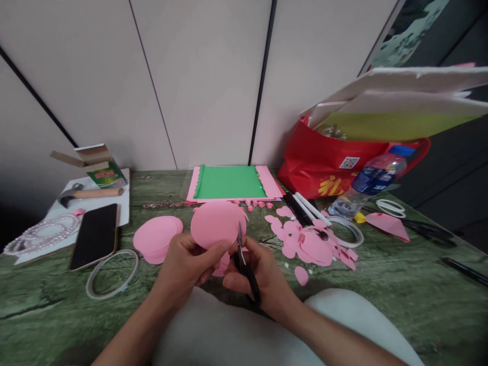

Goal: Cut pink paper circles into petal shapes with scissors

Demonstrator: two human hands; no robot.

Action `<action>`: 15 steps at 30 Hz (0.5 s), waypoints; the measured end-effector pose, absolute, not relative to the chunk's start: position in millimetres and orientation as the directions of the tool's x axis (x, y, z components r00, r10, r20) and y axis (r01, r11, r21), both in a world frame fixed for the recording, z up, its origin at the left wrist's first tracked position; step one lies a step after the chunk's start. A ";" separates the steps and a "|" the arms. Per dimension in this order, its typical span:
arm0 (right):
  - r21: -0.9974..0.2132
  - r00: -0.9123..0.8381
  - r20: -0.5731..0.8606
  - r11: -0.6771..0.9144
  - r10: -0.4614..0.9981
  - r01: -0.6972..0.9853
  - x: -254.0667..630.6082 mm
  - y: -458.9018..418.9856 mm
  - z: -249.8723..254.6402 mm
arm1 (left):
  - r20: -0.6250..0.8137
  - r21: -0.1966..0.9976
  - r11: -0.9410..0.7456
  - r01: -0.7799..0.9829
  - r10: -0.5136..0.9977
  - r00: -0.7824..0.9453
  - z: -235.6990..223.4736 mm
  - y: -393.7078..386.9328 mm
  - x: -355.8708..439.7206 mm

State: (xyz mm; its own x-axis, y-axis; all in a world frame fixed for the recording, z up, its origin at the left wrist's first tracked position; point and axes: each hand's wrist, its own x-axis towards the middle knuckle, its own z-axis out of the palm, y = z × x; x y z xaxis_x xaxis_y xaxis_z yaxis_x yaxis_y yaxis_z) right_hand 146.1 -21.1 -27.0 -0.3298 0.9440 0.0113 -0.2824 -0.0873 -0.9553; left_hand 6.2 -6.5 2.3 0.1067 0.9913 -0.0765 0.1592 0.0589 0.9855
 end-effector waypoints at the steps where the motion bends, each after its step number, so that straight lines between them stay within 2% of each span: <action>1: -0.955 -0.329 0.003 -0.095 0.944 -0.281 146.2 -21.2 -26.9 | -0.075 0.986 0.058 0.159 0.991 0.107 2.1 -6.2 6.1; 9: -0.952 -0.320 0.018 -0.082 0.947 -0.296 145.5 -20.5 -28.0 | -0.071 0.990 0.058 0.129 0.992 0.100 2.2 -6.3 5.2; 15: -0.959 -0.308 -0.044 -0.126 0.950 -0.253 144.9 -20.4 -25.7 | -0.055 0.991 0.042 0.131 0.994 0.098 5.0 -5.8 5.5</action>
